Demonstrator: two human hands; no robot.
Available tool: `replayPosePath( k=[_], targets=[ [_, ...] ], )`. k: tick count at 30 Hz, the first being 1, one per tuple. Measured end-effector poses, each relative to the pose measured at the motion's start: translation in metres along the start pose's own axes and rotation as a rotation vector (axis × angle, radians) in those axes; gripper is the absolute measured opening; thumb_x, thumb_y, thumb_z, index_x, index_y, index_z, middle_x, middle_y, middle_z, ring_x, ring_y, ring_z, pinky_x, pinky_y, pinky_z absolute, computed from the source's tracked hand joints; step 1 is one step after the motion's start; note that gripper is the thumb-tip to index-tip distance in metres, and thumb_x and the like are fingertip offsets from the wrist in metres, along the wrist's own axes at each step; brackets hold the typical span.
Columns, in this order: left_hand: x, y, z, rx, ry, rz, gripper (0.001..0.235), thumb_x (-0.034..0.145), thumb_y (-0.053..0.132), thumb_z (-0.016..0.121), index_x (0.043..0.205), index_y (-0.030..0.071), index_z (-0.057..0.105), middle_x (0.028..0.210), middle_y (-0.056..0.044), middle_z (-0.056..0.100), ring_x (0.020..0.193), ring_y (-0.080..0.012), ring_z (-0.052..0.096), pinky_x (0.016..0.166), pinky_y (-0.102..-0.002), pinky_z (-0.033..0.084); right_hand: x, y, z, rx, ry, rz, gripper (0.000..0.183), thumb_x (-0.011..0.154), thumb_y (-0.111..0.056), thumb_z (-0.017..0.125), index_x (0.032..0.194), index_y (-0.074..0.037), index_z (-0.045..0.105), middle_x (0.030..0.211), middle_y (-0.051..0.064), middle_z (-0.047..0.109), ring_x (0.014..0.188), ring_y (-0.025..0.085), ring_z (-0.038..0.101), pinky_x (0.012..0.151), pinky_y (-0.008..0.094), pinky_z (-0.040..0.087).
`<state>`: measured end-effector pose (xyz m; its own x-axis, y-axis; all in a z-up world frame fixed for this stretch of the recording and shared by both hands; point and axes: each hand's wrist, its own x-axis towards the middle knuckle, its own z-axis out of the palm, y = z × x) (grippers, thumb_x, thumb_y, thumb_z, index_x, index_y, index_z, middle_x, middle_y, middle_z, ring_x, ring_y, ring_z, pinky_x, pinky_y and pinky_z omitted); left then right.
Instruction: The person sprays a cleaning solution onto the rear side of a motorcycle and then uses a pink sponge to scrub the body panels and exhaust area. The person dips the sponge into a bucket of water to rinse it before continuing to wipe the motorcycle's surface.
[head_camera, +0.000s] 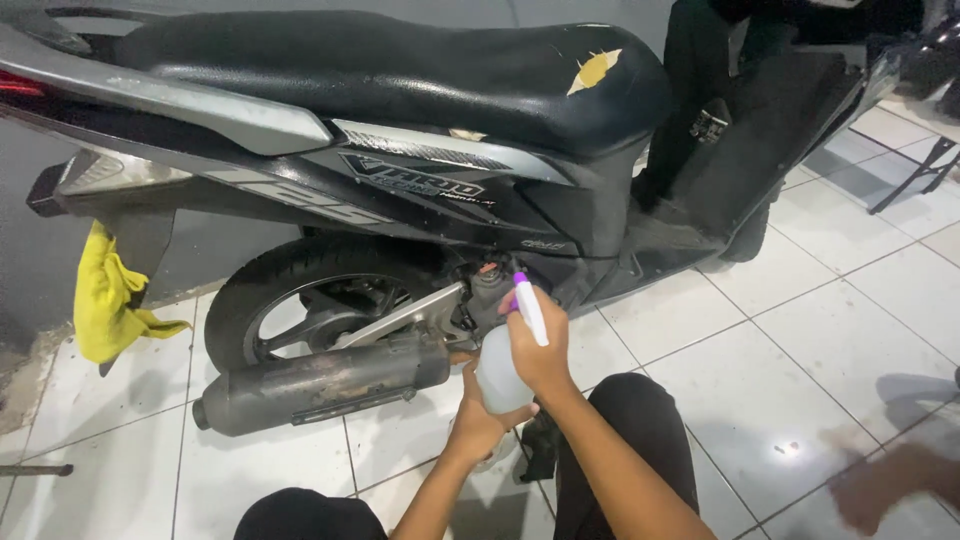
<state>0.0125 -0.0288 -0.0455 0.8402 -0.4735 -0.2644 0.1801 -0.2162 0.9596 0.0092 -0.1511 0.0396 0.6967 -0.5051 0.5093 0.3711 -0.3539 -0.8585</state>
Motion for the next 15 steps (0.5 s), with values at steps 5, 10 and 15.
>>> replayPosePath(
  k=[5, 10, 15],
  targets=[
    [-0.003, -0.006, -0.003, -0.061, 0.003, -0.007, 0.109, 0.065, 0.029, 0.091, 0.150, 0.020, 0.024, 0.148, -0.003, 0.048, 0.132, -0.0207, 0.052, 0.097, -0.039, 0.052, -0.001, 0.004, 0.017, -0.021, -0.091, 0.053, 0.017, 0.083, -0.003, 0.052, 0.085, -0.009, 0.067, 0.080, 0.002, 0.068, 0.076, 0.016, 0.062, 0.071, 0.032, 0.048],
    [-0.018, 0.011, -0.011, 0.035, 0.015, -0.188, 0.109, 0.066, 0.031, 0.091, 0.151, 0.022, 0.023, 0.143, -0.003, 0.053, 0.125, -0.0210, 0.055, 0.083, -0.036, 0.053, -0.008, 0.007, 0.023, -0.044, -0.123, 0.114, 0.021, 0.083, -0.003, 0.051, 0.088, -0.011, 0.070, 0.082, 0.001, 0.071, 0.076, 0.016, 0.064, 0.072, 0.032, 0.049],
    [-0.023, 0.016, -0.021, 0.046, -0.044, -0.230, 0.109, 0.071, 0.031, 0.087, 0.153, 0.028, 0.016, 0.141, -0.002, 0.051, 0.097, -0.0169, 0.060, 0.051, -0.028, 0.045, -0.017, -0.003, 0.028, 0.000, -0.144, 0.083, 0.021, 0.085, -0.003, 0.052, 0.093, -0.011, 0.069, 0.084, 0.001, 0.069, 0.074, 0.014, 0.061, 0.072, 0.030, 0.047]
  ],
)
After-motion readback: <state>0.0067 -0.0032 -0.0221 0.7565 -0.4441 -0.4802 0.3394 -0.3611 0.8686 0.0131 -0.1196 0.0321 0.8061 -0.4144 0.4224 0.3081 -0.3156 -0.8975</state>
